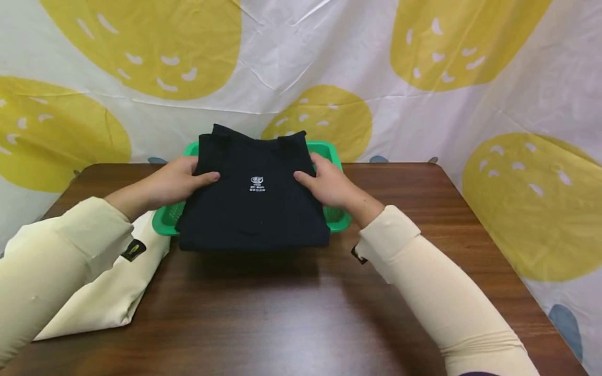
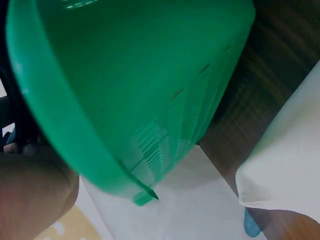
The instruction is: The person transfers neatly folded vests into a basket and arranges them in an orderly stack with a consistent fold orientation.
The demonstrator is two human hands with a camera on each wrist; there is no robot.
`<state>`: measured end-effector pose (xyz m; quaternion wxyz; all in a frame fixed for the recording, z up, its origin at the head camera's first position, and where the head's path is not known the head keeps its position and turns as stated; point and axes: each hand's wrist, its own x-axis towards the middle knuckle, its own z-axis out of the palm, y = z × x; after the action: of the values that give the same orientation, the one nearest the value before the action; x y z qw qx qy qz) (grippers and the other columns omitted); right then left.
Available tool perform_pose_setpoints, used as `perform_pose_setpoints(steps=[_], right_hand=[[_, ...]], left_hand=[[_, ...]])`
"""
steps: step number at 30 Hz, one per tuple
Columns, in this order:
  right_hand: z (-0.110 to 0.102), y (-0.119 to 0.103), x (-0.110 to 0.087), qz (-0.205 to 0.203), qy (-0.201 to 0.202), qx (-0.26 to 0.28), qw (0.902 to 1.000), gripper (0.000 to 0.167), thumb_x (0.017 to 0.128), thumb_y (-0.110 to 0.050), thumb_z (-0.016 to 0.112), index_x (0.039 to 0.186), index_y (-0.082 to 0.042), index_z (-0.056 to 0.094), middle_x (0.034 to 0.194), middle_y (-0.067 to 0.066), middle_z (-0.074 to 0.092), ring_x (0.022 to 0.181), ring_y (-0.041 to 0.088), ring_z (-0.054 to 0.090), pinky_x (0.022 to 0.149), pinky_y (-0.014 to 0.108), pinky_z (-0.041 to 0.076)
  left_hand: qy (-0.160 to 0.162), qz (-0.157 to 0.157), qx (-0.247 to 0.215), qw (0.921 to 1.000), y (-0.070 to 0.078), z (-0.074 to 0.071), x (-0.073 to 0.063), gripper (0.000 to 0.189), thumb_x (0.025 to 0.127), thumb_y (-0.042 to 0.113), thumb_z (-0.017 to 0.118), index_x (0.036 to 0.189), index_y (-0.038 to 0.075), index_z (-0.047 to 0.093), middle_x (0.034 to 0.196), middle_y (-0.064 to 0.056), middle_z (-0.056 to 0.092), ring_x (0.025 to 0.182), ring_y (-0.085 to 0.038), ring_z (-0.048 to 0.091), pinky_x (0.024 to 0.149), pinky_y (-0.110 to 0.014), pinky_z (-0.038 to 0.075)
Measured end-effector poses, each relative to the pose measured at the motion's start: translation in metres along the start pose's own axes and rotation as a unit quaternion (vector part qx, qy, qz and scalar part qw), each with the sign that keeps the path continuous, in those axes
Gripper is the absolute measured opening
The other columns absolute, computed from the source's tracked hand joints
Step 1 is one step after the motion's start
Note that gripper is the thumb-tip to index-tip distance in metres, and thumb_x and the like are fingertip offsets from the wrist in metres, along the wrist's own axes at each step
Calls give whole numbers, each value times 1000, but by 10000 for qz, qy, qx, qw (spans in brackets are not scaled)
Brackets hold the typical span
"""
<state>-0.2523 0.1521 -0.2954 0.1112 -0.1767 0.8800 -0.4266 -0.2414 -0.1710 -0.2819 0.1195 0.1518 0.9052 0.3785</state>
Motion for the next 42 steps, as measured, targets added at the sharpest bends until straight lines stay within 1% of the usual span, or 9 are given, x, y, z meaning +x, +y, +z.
perform_pose_setpoints(steps=[3, 10, 18, 26, 33, 35, 37, 40, 42], right_hand=[[2, 2, 1, 224, 64, 343, 9991, 50, 106, -32, 49, 148, -12, 34, 105, 11, 72, 81, 18, 71, 86, 37, 55], [5, 5, 4, 384, 260, 1041, 9935, 28, 105, -18, 44, 130, -5, 39, 102, 14, 67, 73, 19, 69, 75, 32, 57], [10, 12, 2, 507, 353, 1445, 9876, 35, 100, -11, 43, 134, -5, 36, 107, 15, 62, 73, 18, 67, 74, 31, 56], [12, 12, -5, 569, 122, 1657, 9845, 50, 97, -6, 46, 145, -9, 31, 123, 19, 60, 79, 20, 68, 76, 32, 56], [15, 14, -1, 401, 575, 1156, 9908, 51, 99, -5, 49, 146, -14, 33, 111, 16, 62, 74, 23, 66, 69, 33, 55], [17, 15, 1, 379, 749, 984, 9916, 53, 99, -4, 50, 146, -16, 30, 112, 19, 62, 78, 30, 67, 69, 36, 55], [21, 15, 2, 303, 901, 647, 9934, 52, 99, -4, 52, 144, -17, 30, 120, 21, 61, 95, 33, 66, 74, 39, 53], [26, 16, 3, 66, 911, -18, 9958, 30, 99, -3, 53, 126, -12, 45, 127, 19, 59, 112, 33, 59, 82, 41, 47], [29, 17, 3, -122, 857, -477, 9951, 12, 99, -2, 53, 109, -8, 54, 118, 17, 60, 102, 29, 56, 81, 39, 44]], left_hand=[[-80, 12, -152, 9999, -4, 2, 5, 36, 106, 28, 48, 132, 4, 56, 103, -10, 72, 78, -10, 68, 79, -30, 53], [-102, -77, -351, 9993, -9, 7, 12, 38, 108, 25, 42, 138, 3, 50, 111, -13, 67, 83, -12, 67, 82, -31, 53], [-337, -92, -1114, 9932, -11, 12, 16, 46, 103, 13, 34, 148, 3, 36, 141, -19, 51, 109, -27, 59, 91, -36, 49], [-374, 1, -1219, 9918, -12, 12, 15, 52, 99, 12, 38, 150, 6, 32, 145, -16, 46, 113, -28, 54, 92, -37, 46], [-34, -116, -781, 9969, -13, 15, 22, 54, 103, 14, 40, 154, 6, 27, 151, -17, 43, 125, -34, 54, 103, -48, 46], [19, -165, -574, 9982, -14, 16, 24, 58, 104, 14, 41, 157, 5, 21, 155, -20, 38, 134, -36, 48, 109, -51, 41], [74, -236, -320, 9992, -14, 17, 25, 62, 105, 16, 42, 159, 3, 14, 159, -23, 31, 143, -38, 38, 115, -53, 35], [140, -354, 69, 9992, -13, 18, 25, 66, 106, 19, 43, 159, 1, 8, 162, -26, 22, 149, -40, 26, 119, -55, 29], [161, -388, 264, 9988, -13, 20, 25, 64, 107, 20, 44, 159, 1, 10, 161, -27, 23, 149, -41, 26, 118, -56, 30]])
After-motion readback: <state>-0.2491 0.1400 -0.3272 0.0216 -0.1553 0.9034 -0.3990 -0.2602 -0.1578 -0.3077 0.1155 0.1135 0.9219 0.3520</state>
